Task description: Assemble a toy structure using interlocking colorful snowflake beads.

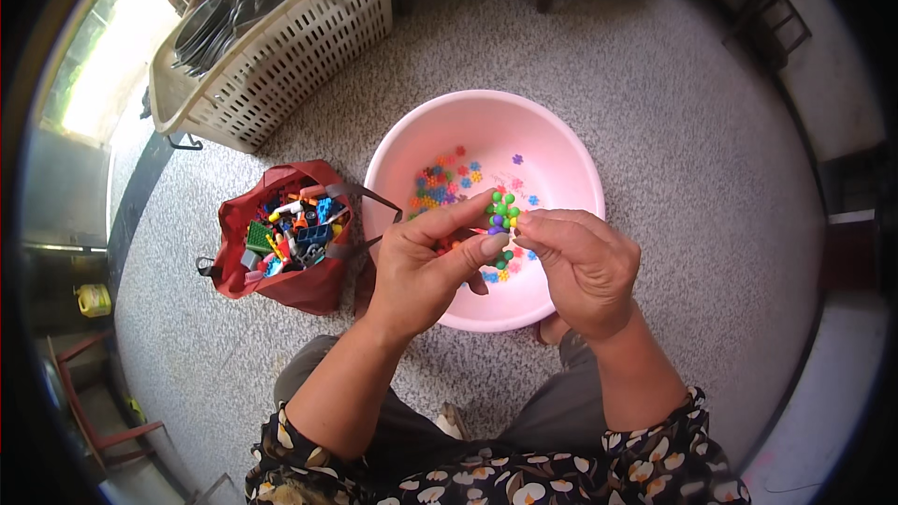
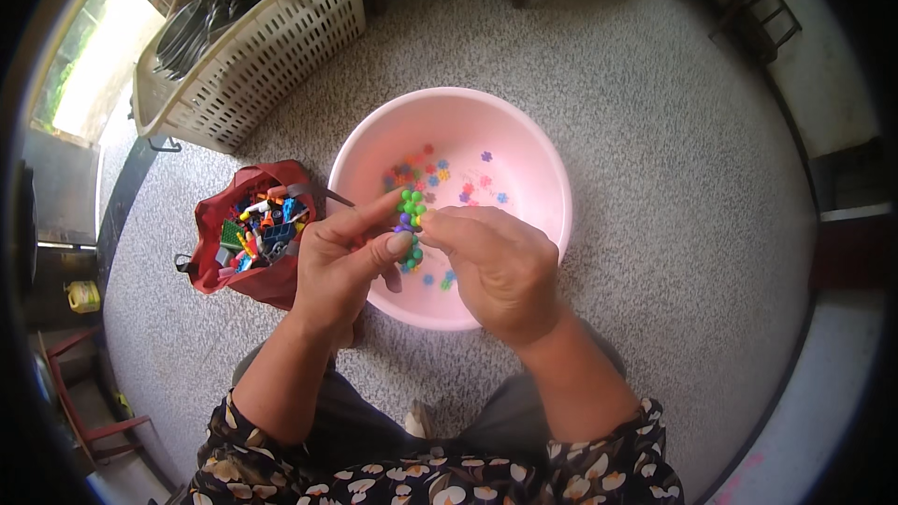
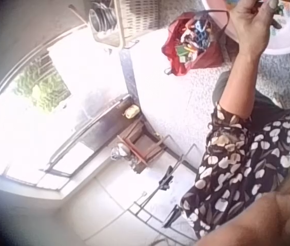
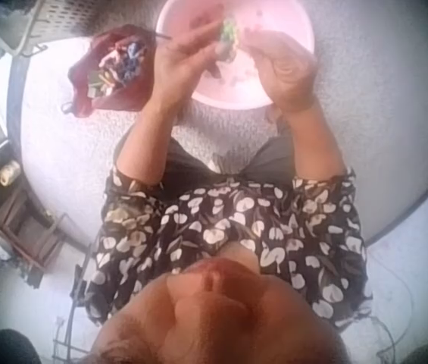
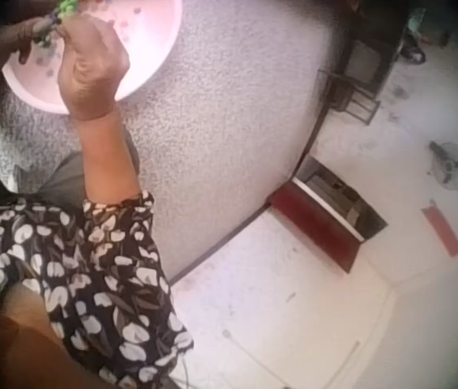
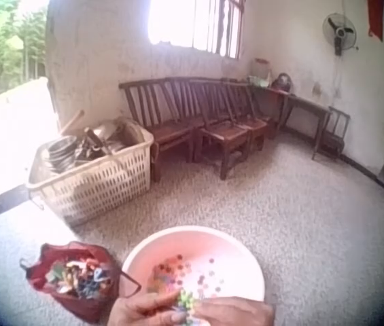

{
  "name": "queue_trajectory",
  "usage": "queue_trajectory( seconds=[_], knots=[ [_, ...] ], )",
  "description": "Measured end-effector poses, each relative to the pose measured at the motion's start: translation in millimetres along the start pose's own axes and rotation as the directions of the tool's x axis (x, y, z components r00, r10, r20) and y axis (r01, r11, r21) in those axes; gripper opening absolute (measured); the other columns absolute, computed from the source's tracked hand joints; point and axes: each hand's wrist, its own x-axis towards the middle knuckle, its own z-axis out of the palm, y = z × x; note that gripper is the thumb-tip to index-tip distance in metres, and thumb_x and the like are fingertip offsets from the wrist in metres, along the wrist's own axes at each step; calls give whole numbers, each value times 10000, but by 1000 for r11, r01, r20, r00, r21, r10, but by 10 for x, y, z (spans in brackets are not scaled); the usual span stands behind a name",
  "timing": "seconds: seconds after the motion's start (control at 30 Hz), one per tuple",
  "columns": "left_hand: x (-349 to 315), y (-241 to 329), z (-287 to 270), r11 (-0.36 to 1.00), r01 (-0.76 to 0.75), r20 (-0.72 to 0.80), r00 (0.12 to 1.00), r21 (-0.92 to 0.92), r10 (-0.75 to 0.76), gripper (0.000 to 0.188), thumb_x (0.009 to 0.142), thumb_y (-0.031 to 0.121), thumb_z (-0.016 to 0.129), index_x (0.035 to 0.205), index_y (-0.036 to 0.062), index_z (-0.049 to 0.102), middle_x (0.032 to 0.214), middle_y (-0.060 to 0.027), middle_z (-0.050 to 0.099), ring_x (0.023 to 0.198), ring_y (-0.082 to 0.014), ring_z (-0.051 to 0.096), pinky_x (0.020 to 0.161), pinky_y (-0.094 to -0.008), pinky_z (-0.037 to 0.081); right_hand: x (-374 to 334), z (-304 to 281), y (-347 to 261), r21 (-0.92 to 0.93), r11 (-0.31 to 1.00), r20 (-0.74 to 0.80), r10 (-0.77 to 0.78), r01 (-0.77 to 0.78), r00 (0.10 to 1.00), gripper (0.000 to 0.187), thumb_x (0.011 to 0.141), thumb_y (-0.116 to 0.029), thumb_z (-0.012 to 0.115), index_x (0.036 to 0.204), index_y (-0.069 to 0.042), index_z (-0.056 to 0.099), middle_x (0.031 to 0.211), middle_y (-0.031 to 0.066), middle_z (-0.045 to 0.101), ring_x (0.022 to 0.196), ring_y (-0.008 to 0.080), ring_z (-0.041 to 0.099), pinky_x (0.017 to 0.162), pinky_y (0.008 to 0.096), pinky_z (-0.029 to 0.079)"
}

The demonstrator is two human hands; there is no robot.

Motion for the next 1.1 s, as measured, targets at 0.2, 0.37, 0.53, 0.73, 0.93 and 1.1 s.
queue_trajectory(
  seconds=[0.2, 0.37, 0.53, 0.73, 0.93, 1.1],
  knots=[
    [-15, 1, -23, 1000, -21, -22, 1000, 9, 22, 389, 777, 57, 668, 1134, -39, 546, 904, -100, 615, 665, -93, 575, 480, -203, 497, 5, 51, -11, -37, 998, -7, -43, 43, 999, 265, 665, 102, 613, 894, -28, 632, 816, 134, 638, 709, 252, 641, 618, 304, 528],
    [-20, 24, -13, 999, -22, -51, 998, 39, 24, 385, 776, 66, 671, 1125, -44, 550, 893, -99, 619, 660, -89, 573, 478, -201, 492, 12, 94, -24, -81, 993, -29, -82, 80, 996, 263, 664, 106, 603, 889, -27, 624, 808, 131, 636, 705, 255, 640, 608, 310, 529],
    [-27, -9, -50, 998, -29, -59, 998, 49, 31, 392, 774, 80, 678, 1122, -45, 550, 880, -96, 624, 654, -84, 571, 477, -198, 485, 7, 130, -35, -102, 994, -30, -53, 49, 998, 248, 671, 110, 584, 874, -28, 621, 794, 130, 628, 681, 265, 634, 589, 320, 523],
    [-26, -21, -68, 998, -11, -65, 998, 57, 15, 396, 771, 85, 682, 1122, -41, 550, 872, -97, 627, 661, -90, 577, 481, -200, 487, -2, 161, -7, -52, 998, -38, -31, 29, 999, 243, 679, 110, 578, 878, -23, 621, 790, 128, 625, 674, 267, 630, 584, 325, 516],
    [-5, -43, -69, 1000, -24, -76, 997, -20, 22, 385, 776, 90, 678, 1112, -48, 552, 877, -97, 621, 703, -101, 585, 491, -207, 504, 8, 210, 5, -18, 1000, -62, -7, 6, 998, 233, 694, 106, 578, 885, -21, 623, 821, 129, 628, 700, 265, 633, 602, 320, 518],
    [22, 51, -57, 999, -43, -35, 998, 2, 43, 425, 793, 64, 650, 1184, -22, 505, 930, -86, 600, 734, -94, 577, 495, -206, 508, 56, 195, -1, -47, 998, -78, -40, 36, 996, 225, 695, 106, 586, 883, -14, 618, 847, 132, 628, 740, 268, 633, 633, 316, 522]
  ],
)
